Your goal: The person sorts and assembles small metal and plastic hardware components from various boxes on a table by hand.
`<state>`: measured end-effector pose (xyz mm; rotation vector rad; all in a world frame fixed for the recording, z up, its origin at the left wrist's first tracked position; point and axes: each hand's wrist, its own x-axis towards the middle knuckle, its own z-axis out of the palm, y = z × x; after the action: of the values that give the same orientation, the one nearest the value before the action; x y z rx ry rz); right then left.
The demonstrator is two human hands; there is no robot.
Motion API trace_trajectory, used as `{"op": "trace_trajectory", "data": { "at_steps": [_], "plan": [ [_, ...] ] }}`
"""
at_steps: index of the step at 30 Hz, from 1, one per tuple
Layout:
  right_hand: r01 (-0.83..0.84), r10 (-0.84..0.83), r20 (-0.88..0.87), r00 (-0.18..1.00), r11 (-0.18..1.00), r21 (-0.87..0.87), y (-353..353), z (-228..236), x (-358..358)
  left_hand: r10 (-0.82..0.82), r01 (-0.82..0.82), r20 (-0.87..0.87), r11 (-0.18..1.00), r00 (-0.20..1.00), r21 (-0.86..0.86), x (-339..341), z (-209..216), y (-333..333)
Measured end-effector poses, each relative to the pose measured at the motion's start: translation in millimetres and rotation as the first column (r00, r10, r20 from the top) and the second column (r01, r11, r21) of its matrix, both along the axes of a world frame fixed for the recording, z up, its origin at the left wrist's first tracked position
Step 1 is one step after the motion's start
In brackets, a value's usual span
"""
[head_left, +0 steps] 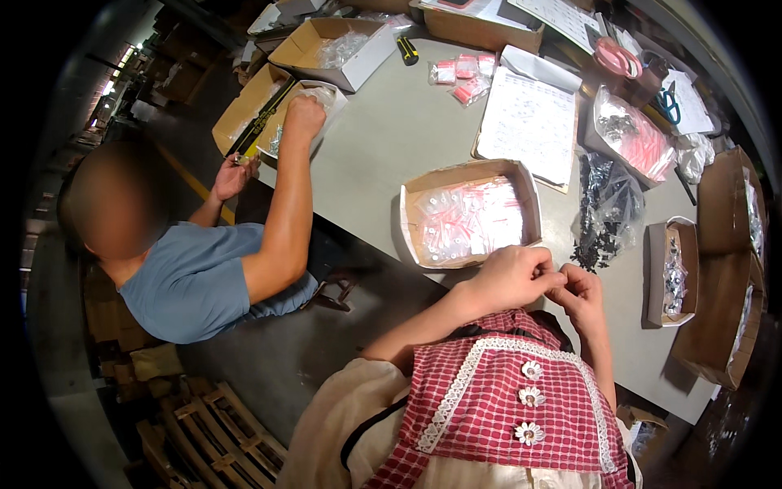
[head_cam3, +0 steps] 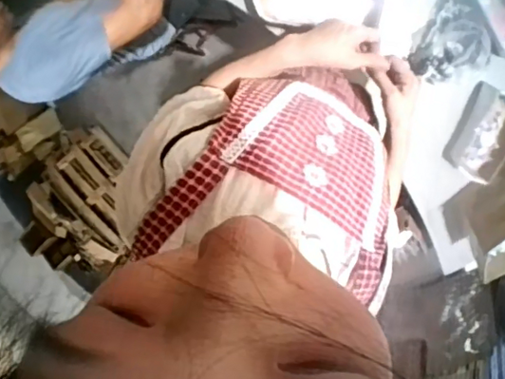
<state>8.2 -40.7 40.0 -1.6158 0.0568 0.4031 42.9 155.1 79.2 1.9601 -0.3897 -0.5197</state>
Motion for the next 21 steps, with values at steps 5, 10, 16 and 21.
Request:
{"op": "trace_trajectory", "data": {
  "at_steps": [5, 10, 16, 21],
  "plan": [
    [-0.099, 0.112, -0.169, 0.979, 0.992, 0.084, -9, 10, -1, -0.059, 0.06, 0.018, 0.993, 0.998, -0.097, -1, -16, 7],
    [0.025, 0.059, -0.25, 0.966, 0.947, 0.32, -2, 17, -5, -0.05, -0.083, -0.32, 0.917, 0.946, -0.39, -4, -28, 1],
    [0.064, -0.03, -0.157, 0.987, 0.975, 0.212, 0, 6, -7, 0.06, -0.083, -0.106, 0.969, 0.993, -0.233, -9, -22, -2],
    [0.174, -0.052, 0.375, 0.925, 0.938, -0.301, 0, -10, -5, 0.095, -0.1, 0.286, 0.995, 0.954, 0.004, -14, -25, -8]
  ]
}}
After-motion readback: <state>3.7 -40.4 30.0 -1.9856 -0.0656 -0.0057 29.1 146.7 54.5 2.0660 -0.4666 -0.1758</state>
